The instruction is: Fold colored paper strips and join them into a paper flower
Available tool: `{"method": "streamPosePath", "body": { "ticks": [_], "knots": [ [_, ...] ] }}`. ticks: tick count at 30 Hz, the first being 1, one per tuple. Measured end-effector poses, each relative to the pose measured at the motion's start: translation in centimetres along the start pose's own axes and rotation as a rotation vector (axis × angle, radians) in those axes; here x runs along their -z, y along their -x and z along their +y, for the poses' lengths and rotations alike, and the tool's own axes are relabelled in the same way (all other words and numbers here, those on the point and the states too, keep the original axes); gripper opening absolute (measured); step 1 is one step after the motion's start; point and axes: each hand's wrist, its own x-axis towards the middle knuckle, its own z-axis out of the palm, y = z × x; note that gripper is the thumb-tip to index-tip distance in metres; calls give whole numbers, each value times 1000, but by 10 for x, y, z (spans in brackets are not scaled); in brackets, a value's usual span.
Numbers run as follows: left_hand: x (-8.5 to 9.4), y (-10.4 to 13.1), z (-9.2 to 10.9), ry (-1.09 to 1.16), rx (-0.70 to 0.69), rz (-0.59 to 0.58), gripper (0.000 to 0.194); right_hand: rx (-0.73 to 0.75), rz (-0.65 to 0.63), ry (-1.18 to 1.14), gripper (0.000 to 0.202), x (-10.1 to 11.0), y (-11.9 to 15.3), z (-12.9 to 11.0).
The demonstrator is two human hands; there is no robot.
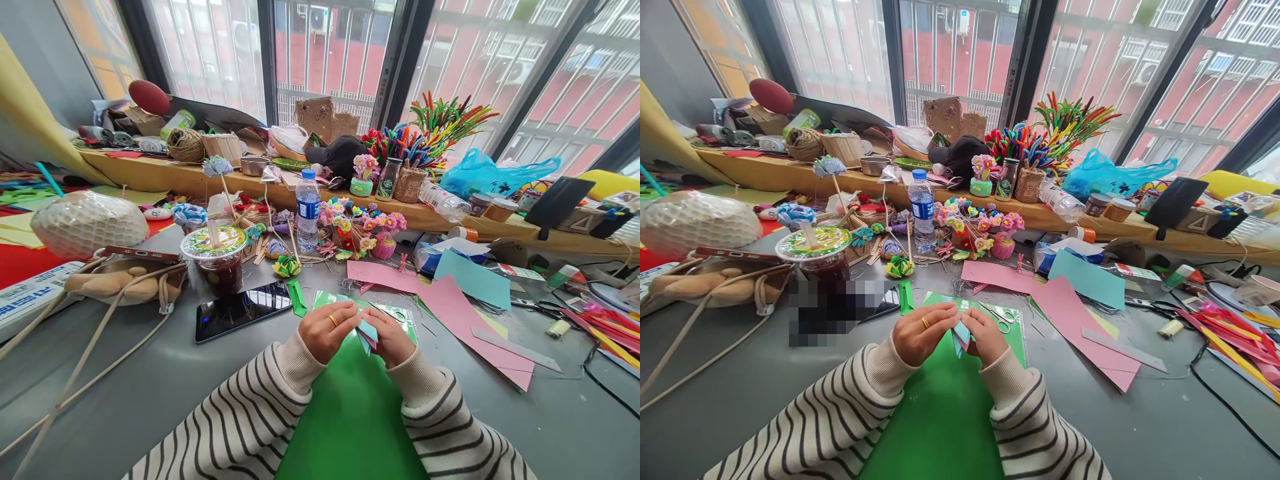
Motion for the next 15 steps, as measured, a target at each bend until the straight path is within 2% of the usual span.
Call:
{"method": "streamPosePath", "body": {
  "ticks": [4, 7, 9, 11, 13, 15],
  "knots": [
    [-1, 1, -3, 3, -87, 57, 23, -105, -88, -64, 27, 5, -1, -1],
    [-4, 0, -4, 153, -24, 146, 18, -145, -151, -53, 27, 11, -2, -6],
    [-5, -3, -5, 338, 149, 184, 12, -93, -170, 3, 29, 15, -1, -10],
    [-6, -5, -5, 579, 398, 177, 9, 39, -160, 101, 33, 18, 0, -14],
    [-6, -7, -6, 817, 625, 152, 16, 183, -103, 202, 35, 21, 2, -17],
    [-6, -8, -6, 972, 779, 133, 22, 313, -1, 308, 30, 22, 4, -18]
  ]
}}
